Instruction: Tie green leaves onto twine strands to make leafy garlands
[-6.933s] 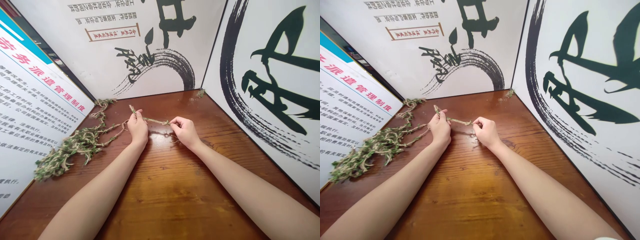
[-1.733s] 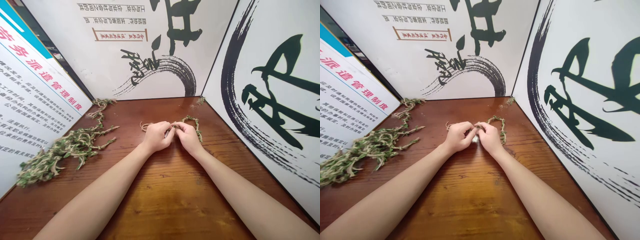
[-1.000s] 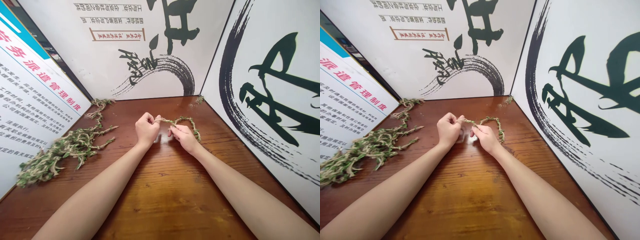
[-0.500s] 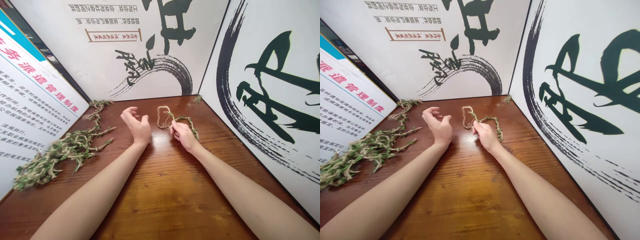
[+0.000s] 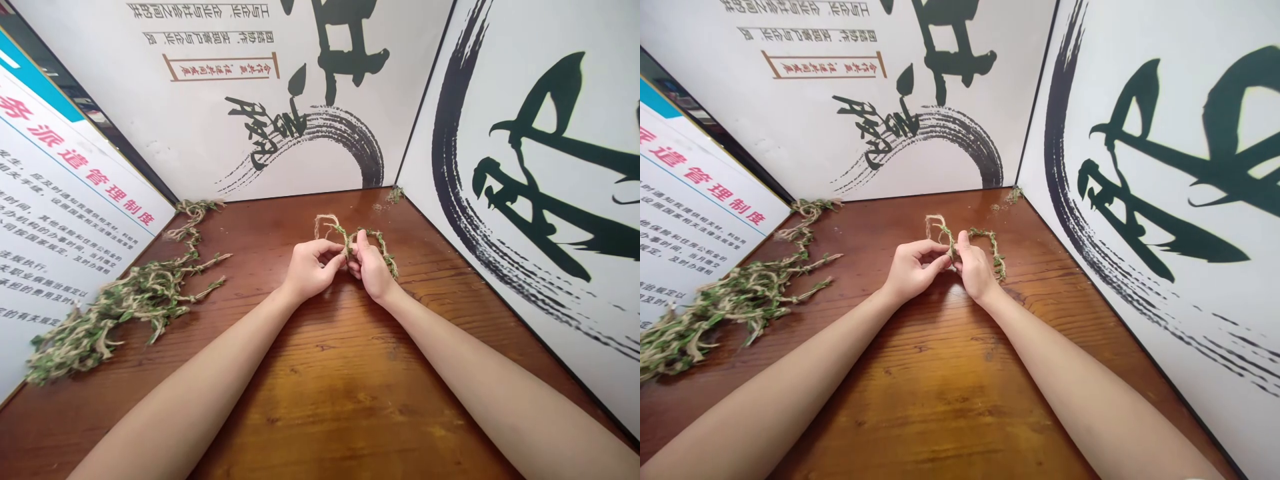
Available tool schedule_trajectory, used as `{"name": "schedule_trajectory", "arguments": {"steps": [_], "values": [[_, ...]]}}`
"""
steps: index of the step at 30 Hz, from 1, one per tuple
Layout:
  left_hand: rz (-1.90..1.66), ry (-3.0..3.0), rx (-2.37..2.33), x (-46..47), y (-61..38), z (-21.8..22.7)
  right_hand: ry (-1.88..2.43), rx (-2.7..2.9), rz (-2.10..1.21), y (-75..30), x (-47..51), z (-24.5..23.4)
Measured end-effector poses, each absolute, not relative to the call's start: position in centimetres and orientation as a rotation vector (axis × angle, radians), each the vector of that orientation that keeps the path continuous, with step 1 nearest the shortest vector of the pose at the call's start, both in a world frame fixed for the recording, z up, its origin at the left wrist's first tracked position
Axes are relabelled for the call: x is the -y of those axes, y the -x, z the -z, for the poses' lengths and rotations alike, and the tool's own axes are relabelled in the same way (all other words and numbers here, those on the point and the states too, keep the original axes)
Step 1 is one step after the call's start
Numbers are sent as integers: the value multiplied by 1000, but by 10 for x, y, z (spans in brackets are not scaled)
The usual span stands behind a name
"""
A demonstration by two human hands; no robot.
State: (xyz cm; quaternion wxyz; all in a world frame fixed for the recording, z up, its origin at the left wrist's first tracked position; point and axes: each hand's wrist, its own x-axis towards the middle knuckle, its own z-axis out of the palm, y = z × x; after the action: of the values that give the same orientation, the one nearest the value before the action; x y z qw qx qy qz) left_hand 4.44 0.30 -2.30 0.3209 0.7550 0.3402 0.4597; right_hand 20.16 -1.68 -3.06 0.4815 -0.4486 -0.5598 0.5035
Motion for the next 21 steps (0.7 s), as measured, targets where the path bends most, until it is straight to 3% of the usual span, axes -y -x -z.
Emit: {"name": "schedule_trajectory", "arguments": {"steps": [21], "values": [[-1273,-2349,-898,-7,-39,17,1011,1221,-1397,-203,17,20]]}}
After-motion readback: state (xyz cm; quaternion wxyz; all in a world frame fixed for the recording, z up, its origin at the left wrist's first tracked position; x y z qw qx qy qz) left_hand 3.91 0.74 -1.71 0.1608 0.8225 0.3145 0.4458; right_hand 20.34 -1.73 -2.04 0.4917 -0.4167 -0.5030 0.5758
